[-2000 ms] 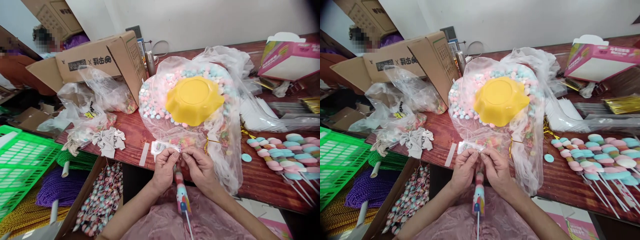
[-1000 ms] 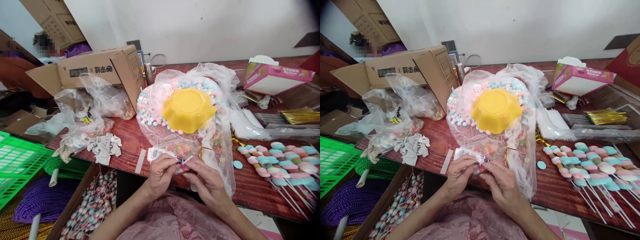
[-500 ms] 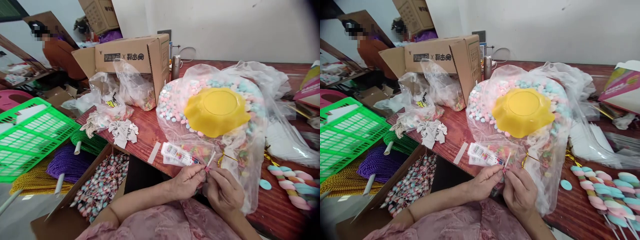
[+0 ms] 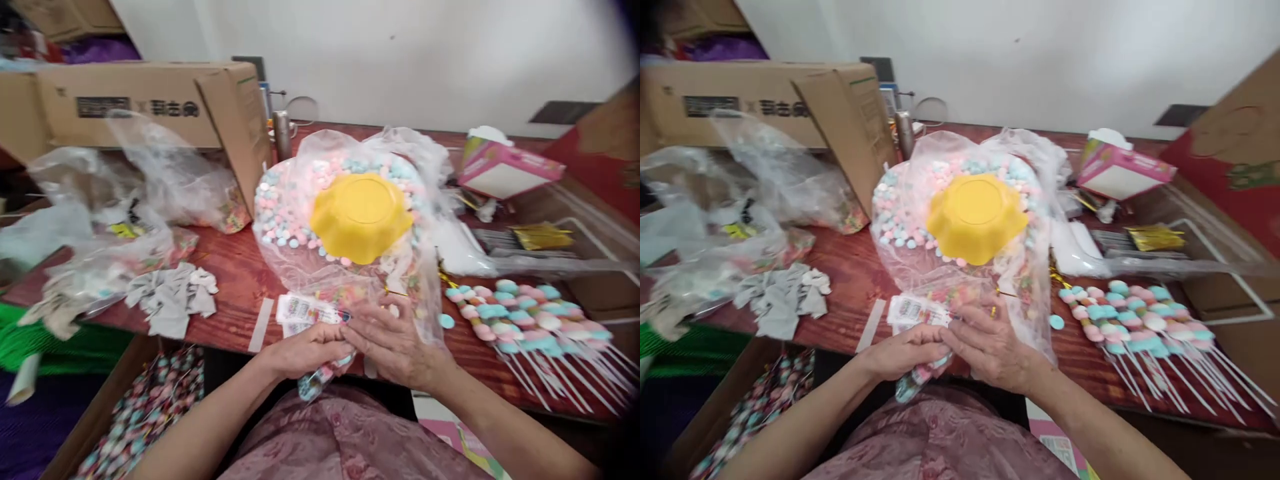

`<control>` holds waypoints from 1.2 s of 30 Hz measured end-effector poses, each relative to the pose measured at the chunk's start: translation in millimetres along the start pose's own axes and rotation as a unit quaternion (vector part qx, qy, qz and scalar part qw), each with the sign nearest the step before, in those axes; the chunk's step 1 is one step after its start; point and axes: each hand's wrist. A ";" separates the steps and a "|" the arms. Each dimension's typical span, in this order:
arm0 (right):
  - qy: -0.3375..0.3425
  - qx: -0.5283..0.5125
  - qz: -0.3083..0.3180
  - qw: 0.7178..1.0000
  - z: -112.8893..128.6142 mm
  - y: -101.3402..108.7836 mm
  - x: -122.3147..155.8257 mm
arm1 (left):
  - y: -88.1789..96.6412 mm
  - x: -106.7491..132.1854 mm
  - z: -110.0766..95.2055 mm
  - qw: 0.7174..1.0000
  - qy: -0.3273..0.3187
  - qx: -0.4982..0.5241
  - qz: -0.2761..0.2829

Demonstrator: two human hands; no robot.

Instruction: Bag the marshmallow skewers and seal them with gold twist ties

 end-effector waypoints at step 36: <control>-0.338 -0.084 -0.225 0.910 -56.2 23.0 57.9 | -41.5 -31.4 9.8 0.965 0.074 0.071 -0.242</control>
Point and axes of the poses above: each hand's wrist, its own x-axis away from the middle knuckle, its own y-axis out of the back of the hand, z = x × y, and after that the axes turned 10 degrees about -x, right-handed
